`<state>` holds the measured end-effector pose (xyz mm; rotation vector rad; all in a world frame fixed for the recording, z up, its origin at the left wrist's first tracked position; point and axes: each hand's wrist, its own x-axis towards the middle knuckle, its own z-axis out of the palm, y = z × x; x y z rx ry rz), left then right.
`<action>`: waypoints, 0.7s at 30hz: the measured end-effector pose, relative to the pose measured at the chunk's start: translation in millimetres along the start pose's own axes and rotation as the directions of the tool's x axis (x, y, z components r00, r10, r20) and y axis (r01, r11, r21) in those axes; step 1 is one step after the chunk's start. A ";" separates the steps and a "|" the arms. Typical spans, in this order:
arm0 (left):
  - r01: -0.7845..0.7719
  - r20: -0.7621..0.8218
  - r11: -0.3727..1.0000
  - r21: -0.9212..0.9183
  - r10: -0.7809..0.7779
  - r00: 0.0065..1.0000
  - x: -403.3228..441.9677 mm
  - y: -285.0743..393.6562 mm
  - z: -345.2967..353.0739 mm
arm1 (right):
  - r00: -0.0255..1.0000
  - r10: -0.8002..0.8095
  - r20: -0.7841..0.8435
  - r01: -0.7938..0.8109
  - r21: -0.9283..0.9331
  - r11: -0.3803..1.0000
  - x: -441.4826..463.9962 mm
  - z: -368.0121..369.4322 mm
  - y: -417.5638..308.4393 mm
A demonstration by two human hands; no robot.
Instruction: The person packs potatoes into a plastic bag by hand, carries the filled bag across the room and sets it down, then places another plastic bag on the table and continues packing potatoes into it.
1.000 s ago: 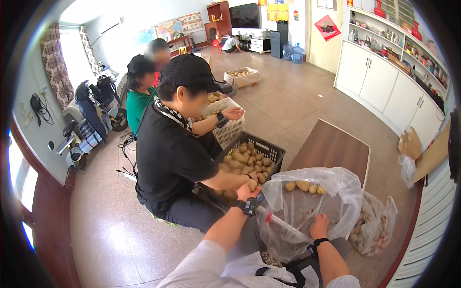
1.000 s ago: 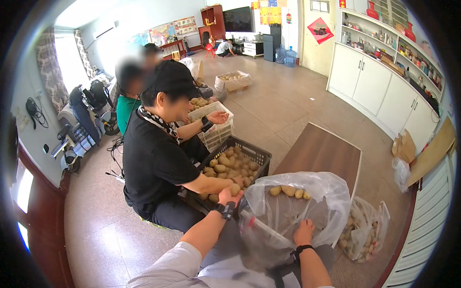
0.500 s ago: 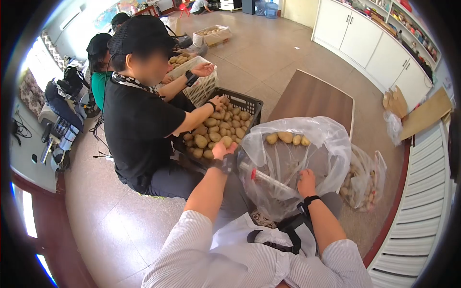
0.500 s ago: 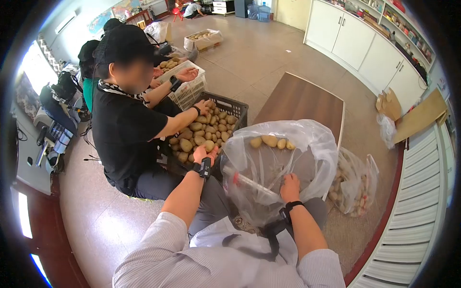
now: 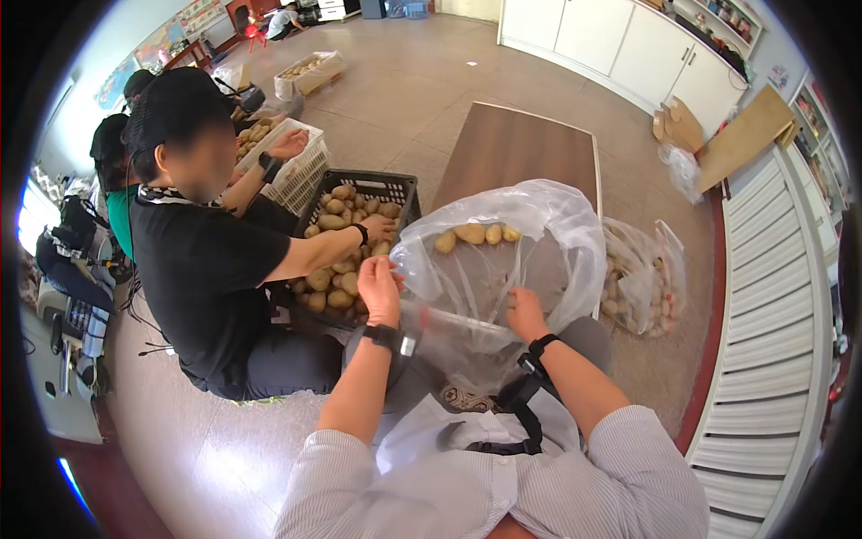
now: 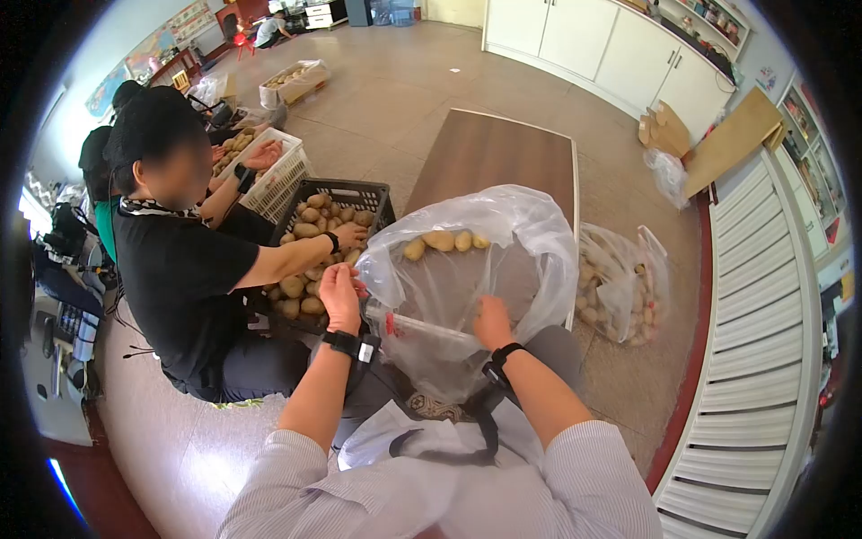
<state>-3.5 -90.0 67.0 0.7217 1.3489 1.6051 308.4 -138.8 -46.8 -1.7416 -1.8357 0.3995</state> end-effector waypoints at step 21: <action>0.608 0.514 0.751 0.258 -0.640 0.572 -48.7 -59.0 21.6 | 0.942 -0.003 0.336 -0.137 0.391 0.910 53.5 -3.2 -86.0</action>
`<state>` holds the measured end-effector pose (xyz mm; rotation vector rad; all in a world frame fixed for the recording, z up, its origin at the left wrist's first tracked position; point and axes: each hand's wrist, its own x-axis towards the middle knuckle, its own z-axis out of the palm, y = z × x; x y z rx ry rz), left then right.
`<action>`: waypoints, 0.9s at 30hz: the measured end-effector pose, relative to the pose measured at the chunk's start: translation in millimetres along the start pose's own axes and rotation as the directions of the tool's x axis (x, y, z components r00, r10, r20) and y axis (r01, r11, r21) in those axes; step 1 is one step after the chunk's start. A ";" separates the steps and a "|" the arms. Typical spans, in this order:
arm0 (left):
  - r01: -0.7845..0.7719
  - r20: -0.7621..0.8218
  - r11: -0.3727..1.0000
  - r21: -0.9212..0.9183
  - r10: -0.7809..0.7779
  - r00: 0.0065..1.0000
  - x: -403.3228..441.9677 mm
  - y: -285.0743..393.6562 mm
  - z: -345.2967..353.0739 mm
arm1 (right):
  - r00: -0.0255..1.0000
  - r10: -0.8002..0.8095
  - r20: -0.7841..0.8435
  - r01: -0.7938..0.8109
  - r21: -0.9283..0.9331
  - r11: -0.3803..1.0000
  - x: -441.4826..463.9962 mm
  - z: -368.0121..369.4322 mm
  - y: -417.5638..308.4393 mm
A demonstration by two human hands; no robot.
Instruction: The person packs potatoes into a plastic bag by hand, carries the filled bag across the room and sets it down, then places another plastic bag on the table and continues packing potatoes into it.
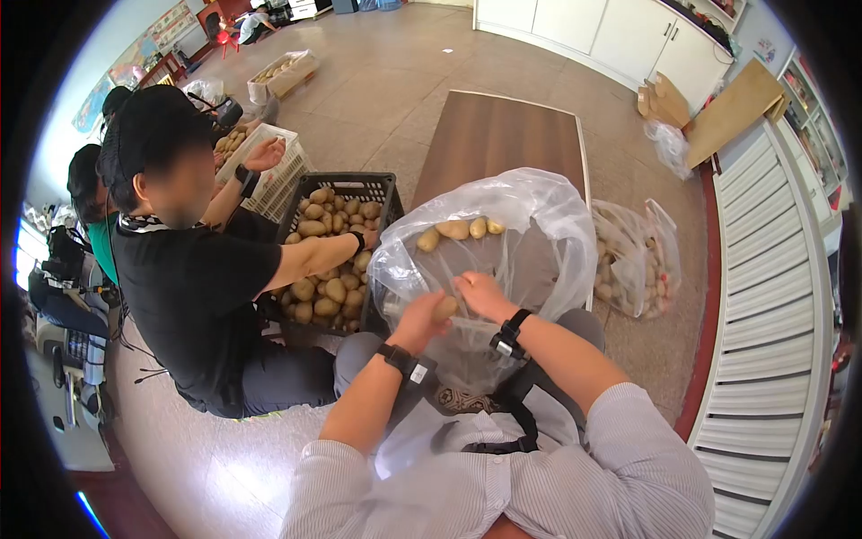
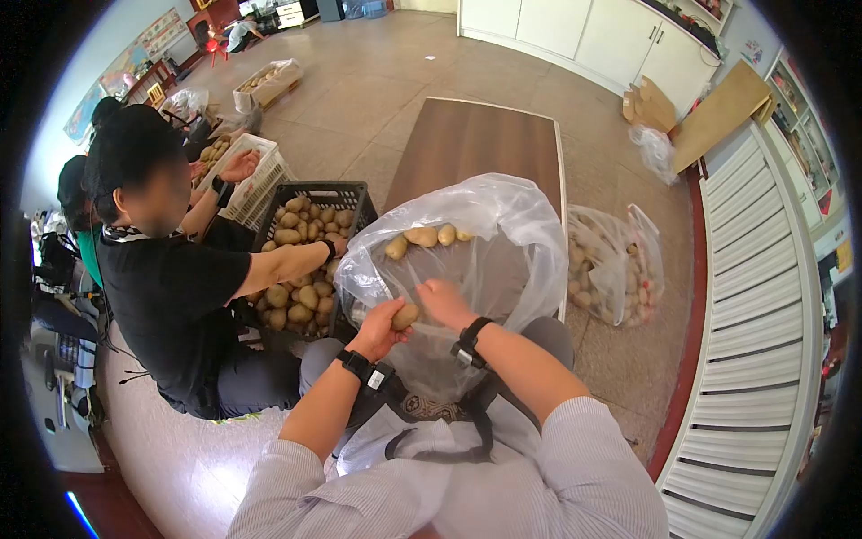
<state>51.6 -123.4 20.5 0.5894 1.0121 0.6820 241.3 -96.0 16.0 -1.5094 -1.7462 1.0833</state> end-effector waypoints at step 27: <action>-0.002 0.036 0.993 -0.122 0.006 0.999 15.4 16.1 12.1 | 1.000 -0.026 0.001 0.020 -0.676 0.737 94.7 -51.8 39.3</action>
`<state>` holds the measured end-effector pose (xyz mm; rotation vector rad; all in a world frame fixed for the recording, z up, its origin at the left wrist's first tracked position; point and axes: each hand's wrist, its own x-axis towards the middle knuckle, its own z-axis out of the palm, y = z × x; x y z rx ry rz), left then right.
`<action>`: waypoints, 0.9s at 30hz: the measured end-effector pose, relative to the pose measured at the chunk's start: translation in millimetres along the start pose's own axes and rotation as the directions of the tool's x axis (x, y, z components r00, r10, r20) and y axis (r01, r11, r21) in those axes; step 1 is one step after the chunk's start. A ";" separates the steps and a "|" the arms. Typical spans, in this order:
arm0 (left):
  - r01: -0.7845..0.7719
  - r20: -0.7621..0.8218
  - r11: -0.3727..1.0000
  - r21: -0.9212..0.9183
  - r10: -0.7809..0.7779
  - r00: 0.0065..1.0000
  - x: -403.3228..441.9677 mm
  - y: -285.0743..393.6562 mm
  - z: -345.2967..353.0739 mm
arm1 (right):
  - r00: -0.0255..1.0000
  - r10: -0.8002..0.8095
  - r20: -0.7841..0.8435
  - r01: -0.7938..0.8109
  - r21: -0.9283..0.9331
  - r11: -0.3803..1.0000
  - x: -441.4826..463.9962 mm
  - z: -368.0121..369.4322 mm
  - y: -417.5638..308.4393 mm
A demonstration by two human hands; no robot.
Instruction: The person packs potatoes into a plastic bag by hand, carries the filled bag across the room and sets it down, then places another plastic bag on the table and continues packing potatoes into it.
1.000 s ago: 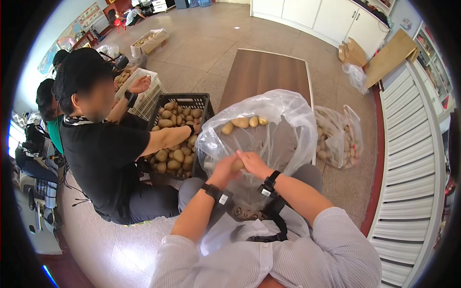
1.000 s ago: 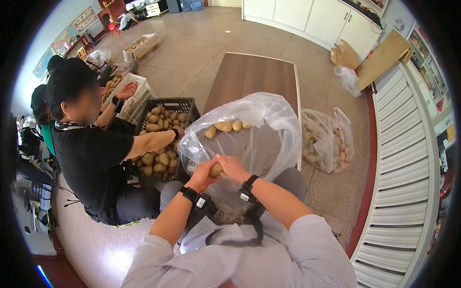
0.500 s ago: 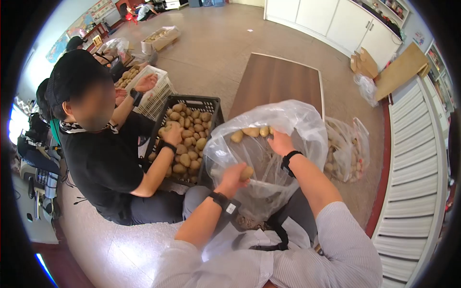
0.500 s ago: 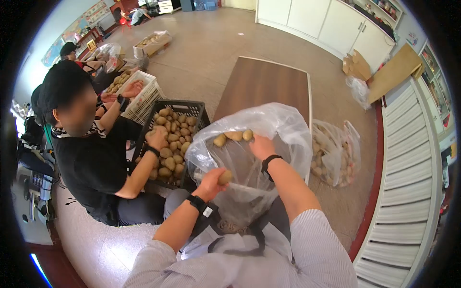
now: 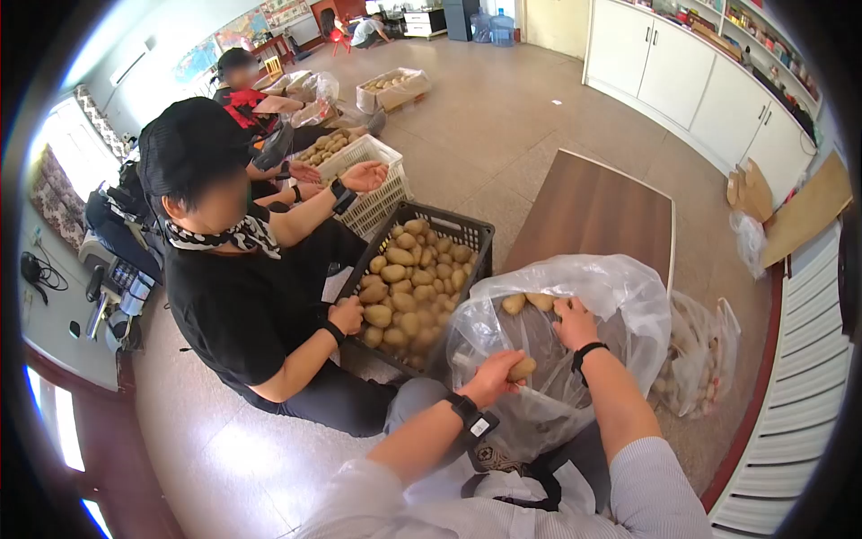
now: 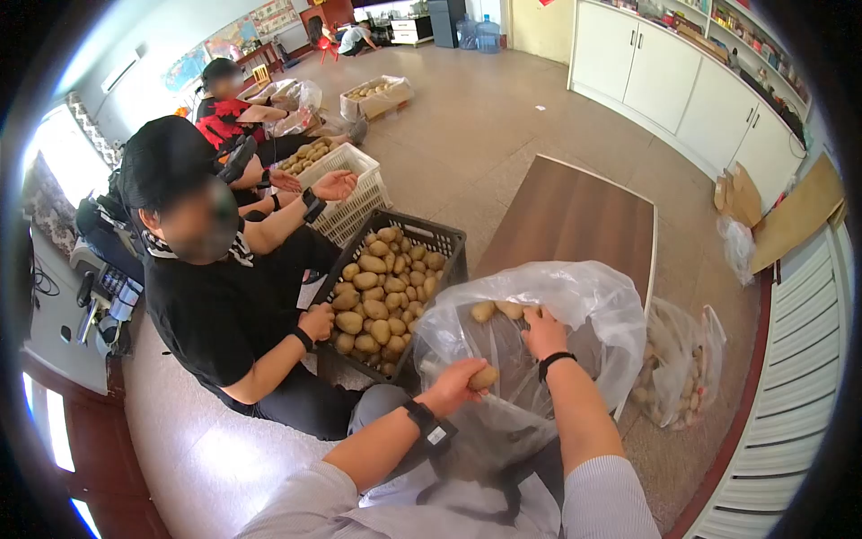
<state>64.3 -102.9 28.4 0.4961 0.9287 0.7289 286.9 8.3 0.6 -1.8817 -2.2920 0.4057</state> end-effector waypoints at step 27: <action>-0.497 -0.389 0.590 -0.636 0.311 0.867 -16.3 70.5 -79.6 | 0.987 -0.089 -0.137 0.081 -0.065 0.995 -138.5 23.3 -31.5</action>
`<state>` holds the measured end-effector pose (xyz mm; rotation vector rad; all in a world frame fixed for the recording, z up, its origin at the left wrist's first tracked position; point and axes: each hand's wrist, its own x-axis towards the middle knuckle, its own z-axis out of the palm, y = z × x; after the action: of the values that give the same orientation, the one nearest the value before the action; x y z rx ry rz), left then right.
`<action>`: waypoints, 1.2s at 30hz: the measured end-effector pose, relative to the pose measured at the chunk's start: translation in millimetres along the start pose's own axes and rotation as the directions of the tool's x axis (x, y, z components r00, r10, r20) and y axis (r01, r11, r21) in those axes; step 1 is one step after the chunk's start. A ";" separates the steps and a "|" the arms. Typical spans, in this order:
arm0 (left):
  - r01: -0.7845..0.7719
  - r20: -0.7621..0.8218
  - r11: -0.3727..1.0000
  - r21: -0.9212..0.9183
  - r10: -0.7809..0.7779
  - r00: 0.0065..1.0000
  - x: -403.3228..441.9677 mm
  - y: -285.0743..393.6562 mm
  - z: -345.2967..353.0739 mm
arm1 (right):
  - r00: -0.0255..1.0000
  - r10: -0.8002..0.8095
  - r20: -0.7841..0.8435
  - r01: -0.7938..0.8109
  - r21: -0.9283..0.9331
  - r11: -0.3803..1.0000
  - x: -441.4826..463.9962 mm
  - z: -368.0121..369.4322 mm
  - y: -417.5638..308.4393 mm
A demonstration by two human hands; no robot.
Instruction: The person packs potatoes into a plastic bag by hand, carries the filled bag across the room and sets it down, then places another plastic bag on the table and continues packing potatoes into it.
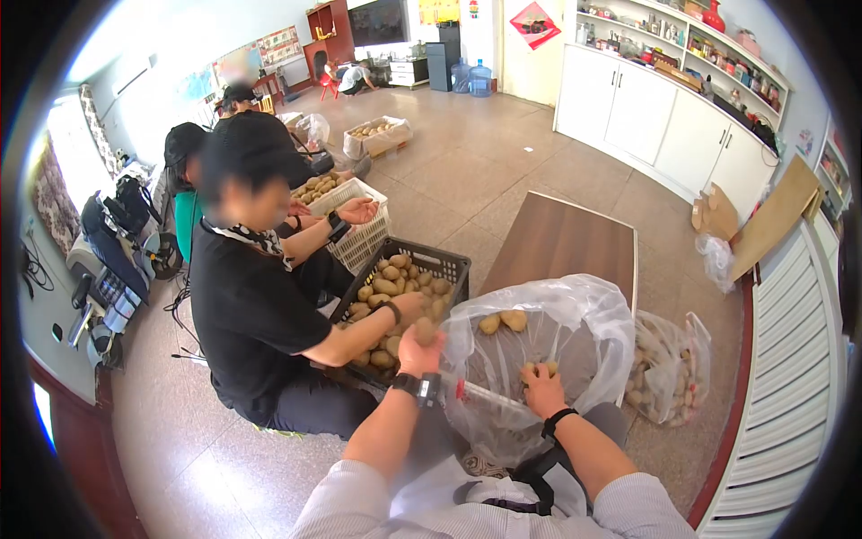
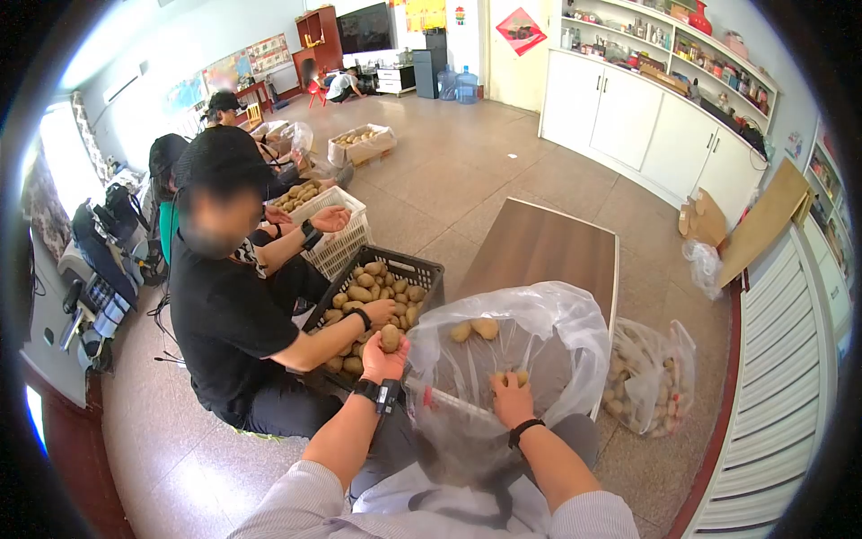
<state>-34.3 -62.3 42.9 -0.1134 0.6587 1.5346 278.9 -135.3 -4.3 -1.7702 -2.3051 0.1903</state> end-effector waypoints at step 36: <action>-0.110 0.239 0.625 0.773 -0.126 0.963 -62.5 -94.8 -15.5 | 1.000 -0.016 -0.027 0.014 -0.080 0.997 -8.8 2.9 -8.5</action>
<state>56.1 -131.1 27.6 0.7613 1.0491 1.0946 272.3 -145.9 -5.9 -1.7809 -2.3364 0.0718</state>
